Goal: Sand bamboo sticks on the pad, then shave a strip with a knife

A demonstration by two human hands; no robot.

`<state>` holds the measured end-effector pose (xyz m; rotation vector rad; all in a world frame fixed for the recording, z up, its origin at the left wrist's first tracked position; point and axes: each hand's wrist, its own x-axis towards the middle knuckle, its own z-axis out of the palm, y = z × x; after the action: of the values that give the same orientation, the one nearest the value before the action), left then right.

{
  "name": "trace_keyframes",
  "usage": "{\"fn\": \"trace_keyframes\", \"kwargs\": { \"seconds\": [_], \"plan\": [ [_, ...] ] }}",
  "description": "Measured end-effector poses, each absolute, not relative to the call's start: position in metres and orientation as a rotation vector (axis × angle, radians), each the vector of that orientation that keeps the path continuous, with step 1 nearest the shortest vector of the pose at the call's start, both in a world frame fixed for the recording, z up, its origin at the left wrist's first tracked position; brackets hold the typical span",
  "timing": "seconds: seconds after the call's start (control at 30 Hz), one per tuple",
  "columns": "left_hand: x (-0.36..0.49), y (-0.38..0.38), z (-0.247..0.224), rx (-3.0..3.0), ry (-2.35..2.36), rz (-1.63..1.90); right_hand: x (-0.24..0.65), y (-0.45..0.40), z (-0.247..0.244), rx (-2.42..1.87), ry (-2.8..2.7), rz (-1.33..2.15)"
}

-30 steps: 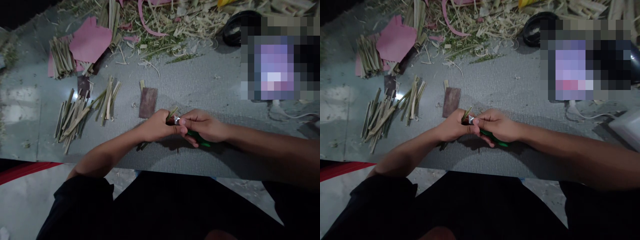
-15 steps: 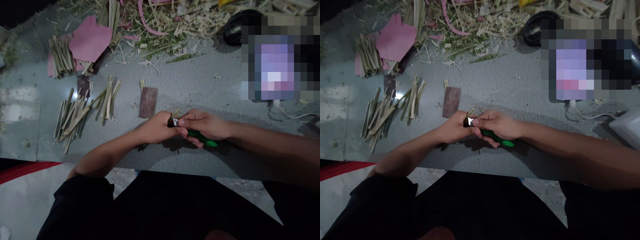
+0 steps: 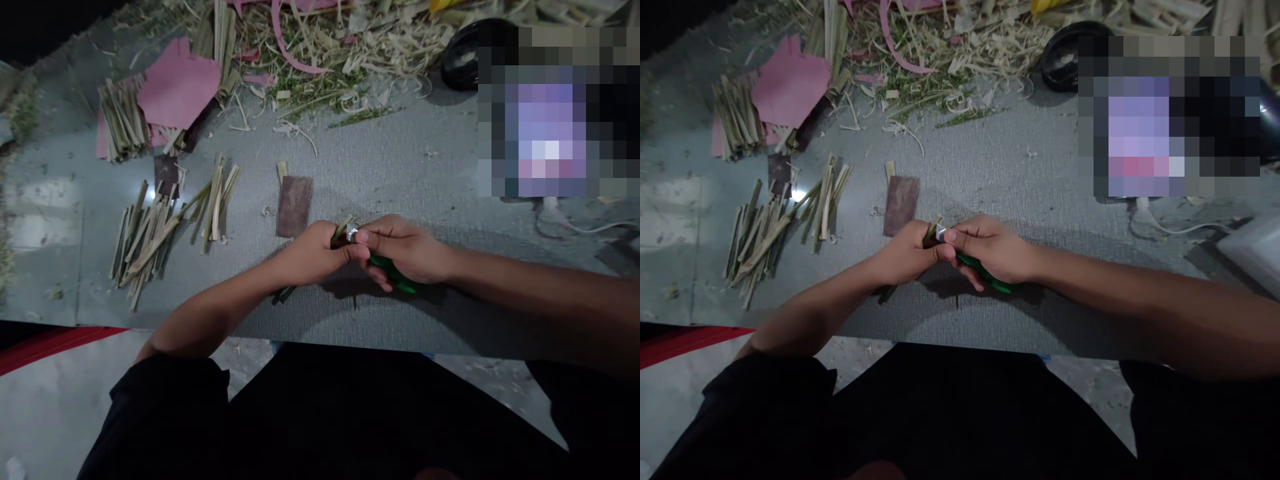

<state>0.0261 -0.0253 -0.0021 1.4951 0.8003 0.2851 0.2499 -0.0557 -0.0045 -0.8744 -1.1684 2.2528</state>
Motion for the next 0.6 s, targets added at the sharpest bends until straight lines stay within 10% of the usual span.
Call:
{"fn": "trace_keyframes", "kwargs": {
  "seconds": [0.6],
  "plan": [
    [0.0268, -0.0234, 0.0035, 1.432, 0.773, 0.235, 0.2516, -0.0503, -0.0002, -0.877, -1.139, 2.393]
  ]
}}
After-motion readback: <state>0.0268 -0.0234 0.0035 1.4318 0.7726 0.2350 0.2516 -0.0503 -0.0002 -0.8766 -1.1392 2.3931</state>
